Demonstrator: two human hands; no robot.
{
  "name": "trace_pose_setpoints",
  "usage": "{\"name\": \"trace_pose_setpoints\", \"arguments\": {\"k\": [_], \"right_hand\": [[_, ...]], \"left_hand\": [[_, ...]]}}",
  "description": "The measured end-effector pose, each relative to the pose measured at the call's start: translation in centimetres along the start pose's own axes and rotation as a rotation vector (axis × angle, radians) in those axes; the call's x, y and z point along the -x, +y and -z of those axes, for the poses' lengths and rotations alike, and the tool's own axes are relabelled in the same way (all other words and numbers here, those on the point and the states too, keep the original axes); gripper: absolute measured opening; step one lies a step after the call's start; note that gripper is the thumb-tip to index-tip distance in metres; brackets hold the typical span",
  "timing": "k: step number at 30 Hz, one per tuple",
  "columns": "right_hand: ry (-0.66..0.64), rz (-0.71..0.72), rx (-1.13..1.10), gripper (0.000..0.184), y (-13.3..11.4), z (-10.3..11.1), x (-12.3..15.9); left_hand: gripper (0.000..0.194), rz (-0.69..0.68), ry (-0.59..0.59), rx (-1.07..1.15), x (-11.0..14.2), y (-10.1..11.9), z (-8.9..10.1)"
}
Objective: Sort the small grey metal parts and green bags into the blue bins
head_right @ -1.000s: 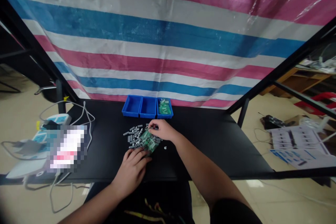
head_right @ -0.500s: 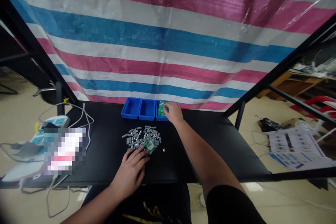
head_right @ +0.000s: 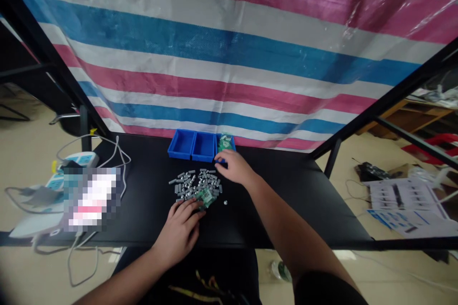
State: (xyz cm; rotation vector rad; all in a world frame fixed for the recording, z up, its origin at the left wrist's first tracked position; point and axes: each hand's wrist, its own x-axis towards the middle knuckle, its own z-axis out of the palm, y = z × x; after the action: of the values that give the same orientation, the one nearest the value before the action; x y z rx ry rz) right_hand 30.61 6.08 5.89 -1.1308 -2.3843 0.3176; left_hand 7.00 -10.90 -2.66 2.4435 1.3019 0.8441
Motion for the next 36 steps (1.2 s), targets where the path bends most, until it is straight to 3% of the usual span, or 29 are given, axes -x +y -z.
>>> {"name": "trace_pose_setpoints", "arguments": {"k": [3,5,10,17,20,25,27,30,33,36], "right_hand": [[-0.291,0.152,-0.067,0.031,-3.3,-0.7,1.5],[-0.382,0.191,-0.077,0.04,-4.7,-1.6,2.4],[-0.382,0.148,-0.083,0.044,-5.3,-3.4,3.3],[-0.325,0.084,-0.204,0.02,-4.7,-2.9,3.0],[-0.191,0.003,-0.205,0.015,-3.4,-1.7,2.5],[0.354,-0.146,-0.021,0.014,1.2,-0.1,-0.5],[0.47,-0.178,0.07,0.013,3.5,-0.1,-2.0],[0.437,-0.196,0.172,0.015,6.4,-1.1,-3.7],[0.256,-0.191,0.186,0.015,8.6,-2.4,-4.3],[0.229,-0.215,0.167,0.022,10.0,-3.2,-4.6]], "left_hand": [[0.036,0.001,0.008,-0.019,0.0,0.0,0.0],[0.037,0.006,0.013,-0.032,0.0,0.1,0.1],[0.039,0.025,-0.005,-0.043,-0.1,0.3,0.4],[0.036,0.036,0.003,-0.044,0.0,0.4,0.5],[0.034,0.033,0.005,-0.034,0.0,0.4,0.4],[0.028,0.034,-0.01,-0.03,-0.1,0.4,0.4],[0.026,0.034,-0.006,-0.036,-0.1,0.5,0.5],[0.025,0.035,0.007,-0.034,-0.1,0.5,0.5],[0.025,0.042,0.015,-0.015,-0.1,0.5,0.5],[0.025,0.042,0.02,0.001,-0.1,0.5,0.5]]}}
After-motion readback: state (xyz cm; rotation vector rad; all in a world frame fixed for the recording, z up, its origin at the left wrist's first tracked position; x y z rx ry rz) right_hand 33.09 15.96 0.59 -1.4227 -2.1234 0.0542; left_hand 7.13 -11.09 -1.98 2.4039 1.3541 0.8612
